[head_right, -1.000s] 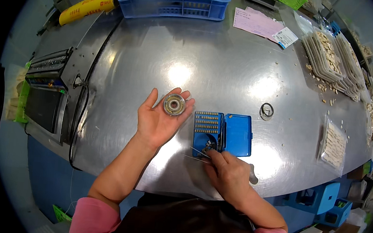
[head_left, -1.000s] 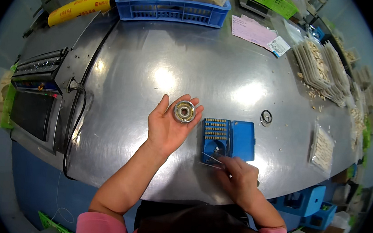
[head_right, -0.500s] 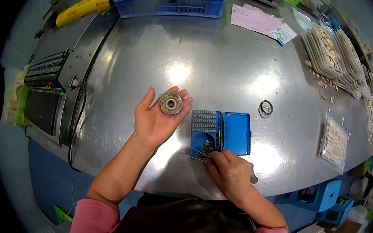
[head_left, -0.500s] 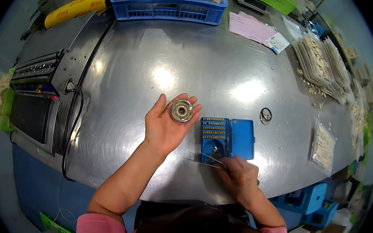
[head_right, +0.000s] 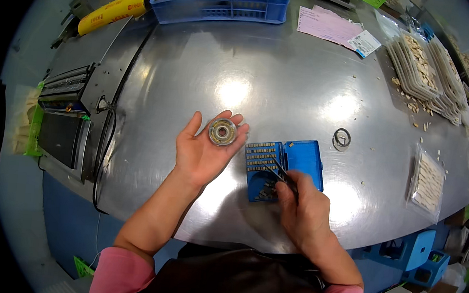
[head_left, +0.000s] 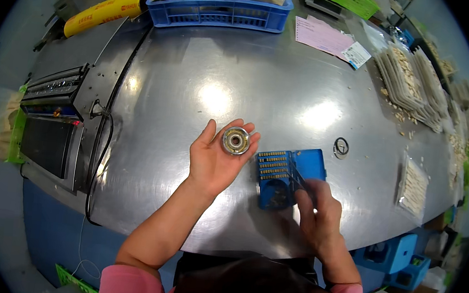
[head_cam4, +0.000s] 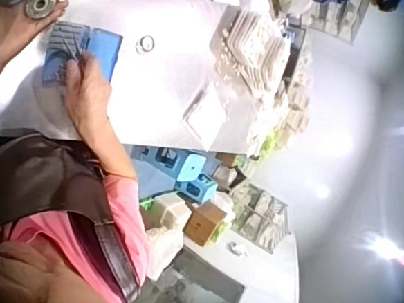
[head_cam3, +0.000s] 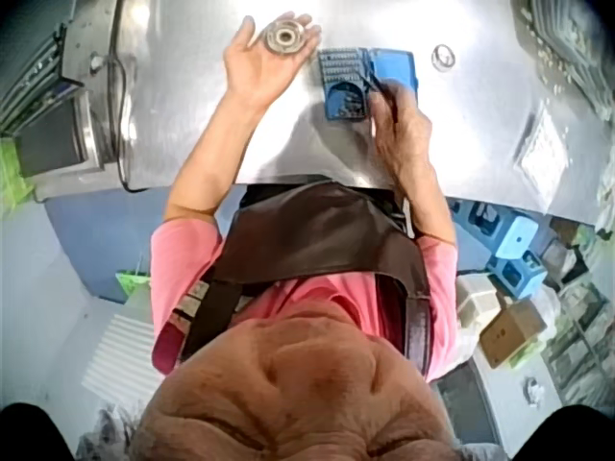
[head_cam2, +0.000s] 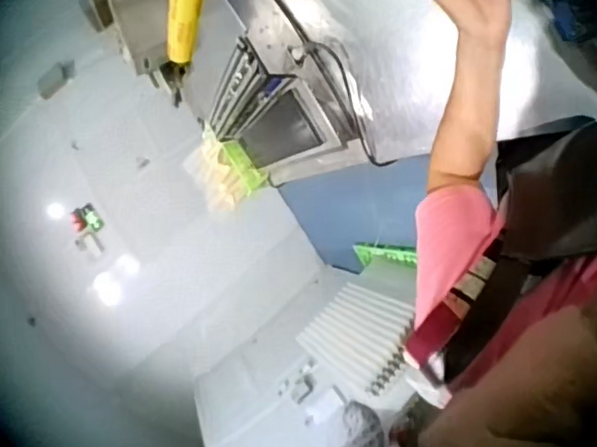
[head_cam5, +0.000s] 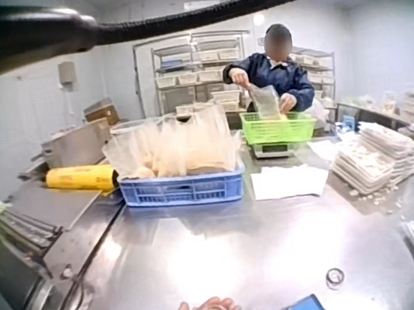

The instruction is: The person removes yellow gloves and places them on a metal table. They open a blue case containing small metal components and use a tool to manipulate a cylindrical metal part held in their left hand. The person appears to be assembling or repairing the part by inserting small components into it.

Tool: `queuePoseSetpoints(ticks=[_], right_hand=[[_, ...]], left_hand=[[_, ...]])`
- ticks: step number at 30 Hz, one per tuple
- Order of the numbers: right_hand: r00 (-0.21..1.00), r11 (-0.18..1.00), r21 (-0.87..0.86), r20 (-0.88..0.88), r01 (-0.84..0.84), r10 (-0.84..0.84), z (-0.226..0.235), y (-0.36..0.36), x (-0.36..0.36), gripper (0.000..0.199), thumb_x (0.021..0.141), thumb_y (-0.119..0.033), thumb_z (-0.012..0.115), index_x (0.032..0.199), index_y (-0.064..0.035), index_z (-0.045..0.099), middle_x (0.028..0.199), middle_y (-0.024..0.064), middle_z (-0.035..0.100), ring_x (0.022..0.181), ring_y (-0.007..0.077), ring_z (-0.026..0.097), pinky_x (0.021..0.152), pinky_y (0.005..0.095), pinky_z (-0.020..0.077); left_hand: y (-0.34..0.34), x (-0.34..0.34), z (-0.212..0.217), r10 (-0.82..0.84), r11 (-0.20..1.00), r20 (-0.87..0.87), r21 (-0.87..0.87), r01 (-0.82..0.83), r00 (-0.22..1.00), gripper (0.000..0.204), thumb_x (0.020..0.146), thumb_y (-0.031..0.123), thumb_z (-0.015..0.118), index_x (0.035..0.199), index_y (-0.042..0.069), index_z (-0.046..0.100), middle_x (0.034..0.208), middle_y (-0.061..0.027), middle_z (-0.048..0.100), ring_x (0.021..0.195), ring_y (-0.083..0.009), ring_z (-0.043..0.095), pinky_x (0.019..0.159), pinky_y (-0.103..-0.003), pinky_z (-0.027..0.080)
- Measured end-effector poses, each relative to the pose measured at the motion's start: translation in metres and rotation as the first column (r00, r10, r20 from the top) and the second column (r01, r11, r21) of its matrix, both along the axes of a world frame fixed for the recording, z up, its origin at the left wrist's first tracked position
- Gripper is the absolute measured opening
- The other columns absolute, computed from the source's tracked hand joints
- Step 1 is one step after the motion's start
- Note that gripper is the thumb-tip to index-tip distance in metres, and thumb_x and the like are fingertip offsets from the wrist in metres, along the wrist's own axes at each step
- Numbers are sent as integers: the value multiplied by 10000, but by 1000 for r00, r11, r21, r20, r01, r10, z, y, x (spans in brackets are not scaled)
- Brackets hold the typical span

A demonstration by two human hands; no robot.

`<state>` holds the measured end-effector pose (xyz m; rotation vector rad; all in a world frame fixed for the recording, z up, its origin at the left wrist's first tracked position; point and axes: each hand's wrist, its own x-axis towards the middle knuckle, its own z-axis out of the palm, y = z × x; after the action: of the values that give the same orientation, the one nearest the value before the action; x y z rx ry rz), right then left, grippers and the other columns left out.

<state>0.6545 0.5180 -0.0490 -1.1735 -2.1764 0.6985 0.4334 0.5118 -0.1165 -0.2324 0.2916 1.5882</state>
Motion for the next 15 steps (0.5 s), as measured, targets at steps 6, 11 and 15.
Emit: queuePoseSetpoints(ticks=[6,11,15], right_hand=[[964,984,62,218,-169,152,10,10,-13,197,845,-139,657,959,-3,570,601,145,613,485,312,609,460,387,488],[929,976,-68,299,-207,218,14,8,-14,217,820,-132,666,941,21,573,613,165,620,508,327,617,477,388,496],[973,988,-54,171,-145,152,7,9,-15,194,842,-133,656,938,18,580,631,178,628,529,337,626,493,382,503]], left_hand=[[0,0,1,2,1000,-7,-13,-2,1000,531,988,408,391,1239,-56,453,1298,-251,447,1270,-430,383,1067,-514,359],[1,0,0,2,1000,19,-6,-2,1000,532,986,408,393,1236,-58,456,1296,-254,449,1270,-431,384,1066,-513,361],[1,0,-1,-3,1000,27,2,2,1000,535,986,411,393,1237,-59,454,1298,-256,446,1271,-432,382,1066,-514,360]])
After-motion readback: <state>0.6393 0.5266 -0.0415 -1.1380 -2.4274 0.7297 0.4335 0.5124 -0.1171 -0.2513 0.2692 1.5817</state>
